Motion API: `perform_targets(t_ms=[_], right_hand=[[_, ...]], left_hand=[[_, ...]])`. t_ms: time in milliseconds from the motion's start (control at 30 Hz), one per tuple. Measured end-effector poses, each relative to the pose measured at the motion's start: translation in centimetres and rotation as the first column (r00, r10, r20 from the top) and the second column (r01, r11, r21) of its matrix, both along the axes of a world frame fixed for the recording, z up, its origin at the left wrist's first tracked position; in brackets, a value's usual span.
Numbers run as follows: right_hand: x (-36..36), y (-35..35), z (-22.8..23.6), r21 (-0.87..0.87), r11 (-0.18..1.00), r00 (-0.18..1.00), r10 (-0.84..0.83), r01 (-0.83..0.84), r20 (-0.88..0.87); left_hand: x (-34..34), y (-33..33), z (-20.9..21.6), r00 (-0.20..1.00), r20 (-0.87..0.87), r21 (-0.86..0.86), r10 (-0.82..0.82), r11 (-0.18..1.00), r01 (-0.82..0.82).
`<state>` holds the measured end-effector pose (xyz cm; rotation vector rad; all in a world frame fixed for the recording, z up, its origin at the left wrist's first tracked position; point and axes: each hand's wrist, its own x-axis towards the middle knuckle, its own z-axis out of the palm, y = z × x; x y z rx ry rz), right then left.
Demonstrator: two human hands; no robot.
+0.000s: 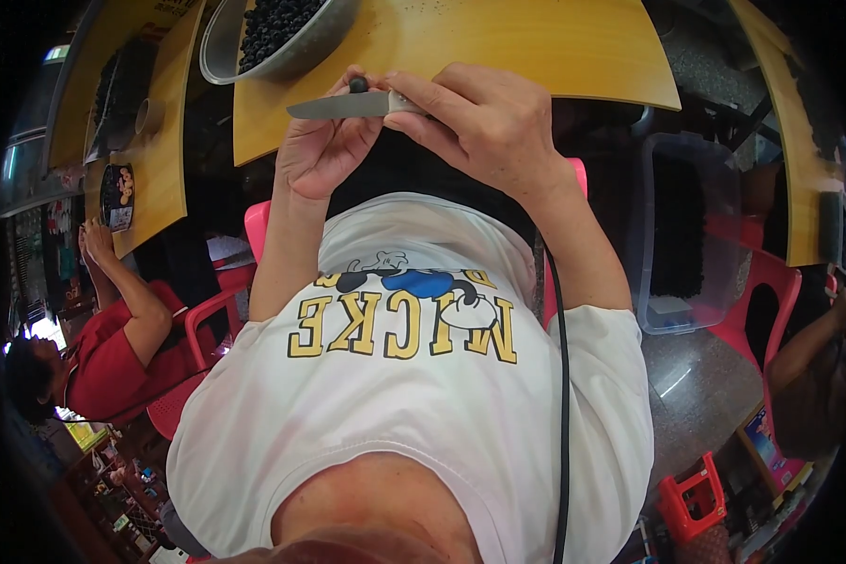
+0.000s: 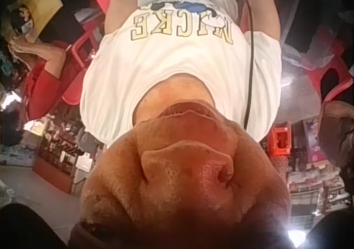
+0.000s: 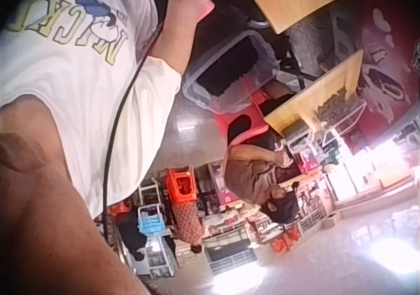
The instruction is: Trimming or pitting small black fruits using a knife and placing them in a separate pile.
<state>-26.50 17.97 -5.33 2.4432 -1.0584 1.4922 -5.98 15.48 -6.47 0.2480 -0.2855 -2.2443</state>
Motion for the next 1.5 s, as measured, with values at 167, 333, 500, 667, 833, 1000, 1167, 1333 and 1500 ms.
perform_targets(t_ms=[167,333,500,667,833,1000,1167,1333,1500], right_hand=[[-0.1,-0.1,-0.3,-0.007,1.000,1.000,-0.018,0.018,-0.022],[-0.2,-0.2,-0.4,-0.009,0.999,0.999,-0.035,0.035,-0.020],[-0.3,-0.3,-0.6,-0.007,1.000,0.999,-0.028,0.028,-0.021],[-0.7,-0.8,-0.8,-0.038,0.996,0.995,-0.084,0.082,-0.058],[-3.6,-2.8,-2.5,0.125,0.934,0.938,-0.343,0.335,0.044],[-2.8,-2.8,-2.8,0.346,0.897,0.915,-0.354,0.274,0.194],[-3.0,-2.4,-2.5,0.386,0.890,0.898,-0.357,0.243,0.258],[-2.7,-2.3,-2.1,0.368,0.890,0.908,-0.362,0.268,0.212],[-2.5,-2.5,-2.1,0.320,0.905,0.916,-0.350,0.278,0.194]], left_hand=[[0.1,-0.1,0.1,0.998,0.053,-0.028,0.015,1.000,-0.014],[0.1,-0.1,-0.1,0.999,0.014,-0.007,0.033,0.999,-0.033],[0.3,-0.3,-0.3,0.999,0.021,-0.029,0.035,0.999,-0.035],[1.4,-1.0,-0.8,0.998,0.037,-0.106,0.041,0.994,-0.037],[1.5,-0.6,-0.1,0.995,0.077,-0.123,-0.070,0.989,0.079],[1.2,-0.4,0.6,0.988,0.151,-0.105,-0.013,0.994,0.029],[3.2,-2.1,3.3,0.988,0.152,-0.175,0.033,0.985,-0.006],[8.4,-8.8,7.4,0.839,0.469,-0.539,0.276,0.842,0.025],[9.5,-12.9,6.5,-0.096,0.780,-0.536,0.618,0.740,0.406]])
